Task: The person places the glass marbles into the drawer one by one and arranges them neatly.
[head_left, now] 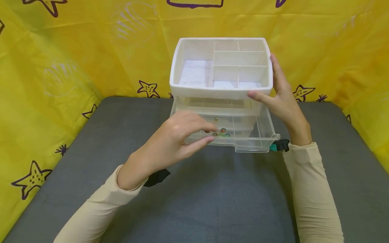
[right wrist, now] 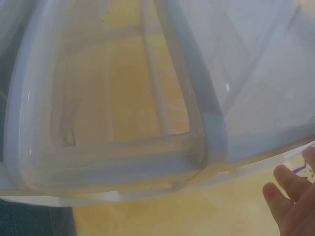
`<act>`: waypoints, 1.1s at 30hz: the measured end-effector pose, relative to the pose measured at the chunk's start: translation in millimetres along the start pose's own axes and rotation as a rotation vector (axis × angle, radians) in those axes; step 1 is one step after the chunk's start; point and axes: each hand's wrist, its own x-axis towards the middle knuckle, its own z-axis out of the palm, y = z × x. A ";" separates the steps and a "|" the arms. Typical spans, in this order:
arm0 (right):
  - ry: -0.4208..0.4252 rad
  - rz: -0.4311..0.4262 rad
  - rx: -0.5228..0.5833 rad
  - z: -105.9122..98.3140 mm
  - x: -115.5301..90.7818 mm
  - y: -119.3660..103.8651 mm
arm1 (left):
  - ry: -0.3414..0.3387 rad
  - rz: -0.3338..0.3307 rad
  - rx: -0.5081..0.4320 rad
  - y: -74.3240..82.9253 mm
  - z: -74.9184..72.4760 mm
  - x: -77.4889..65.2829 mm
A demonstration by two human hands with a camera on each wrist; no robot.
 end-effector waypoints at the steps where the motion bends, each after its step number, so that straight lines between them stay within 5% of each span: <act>1: -0.001 -0.001 0.001 -0.1 0.0 0.0 | -0.004 -0.004 0.004 2.5 0.5 -1.7; 8: 0.002 0.000 0.007 0.5 -0.7 -0.2 | 0.063 -0.007 0.011 20.2 6.2 -13.1; 12: 0.005 0.000 -0.003 0.6 -1.0 -0.4 | 0.078 -0.022 -0.140 27.7 13.5 -19.5; 15: 0.008 -0.001 -0.002 0.6 -0.7 -0.1 | 0.013 -0.156 -0.341 32.9 20.9 -26.5; 21: 0.009 -0.005 -0.007 0.6 -0.3 0.9 | -0.168 -0.622 -0.691 38.5 33.4 -37.8; 23: 0.007 -0.008 -0.006 0.6 -0.3 0.9 | -0.194 -0.724 -0.776 37.8 36.3 -40.2; 28: 0.005 -0.007 -0.005 0.4 -0.5 0.7 | -0.164 -0.837 -0.976 35.7 47.1 -43.9; 33: 0.008 -0.001 -0.010 0.1 -0.5 0.9 | -0.016 -0.927 -1.189 39.4 61.4 -42.9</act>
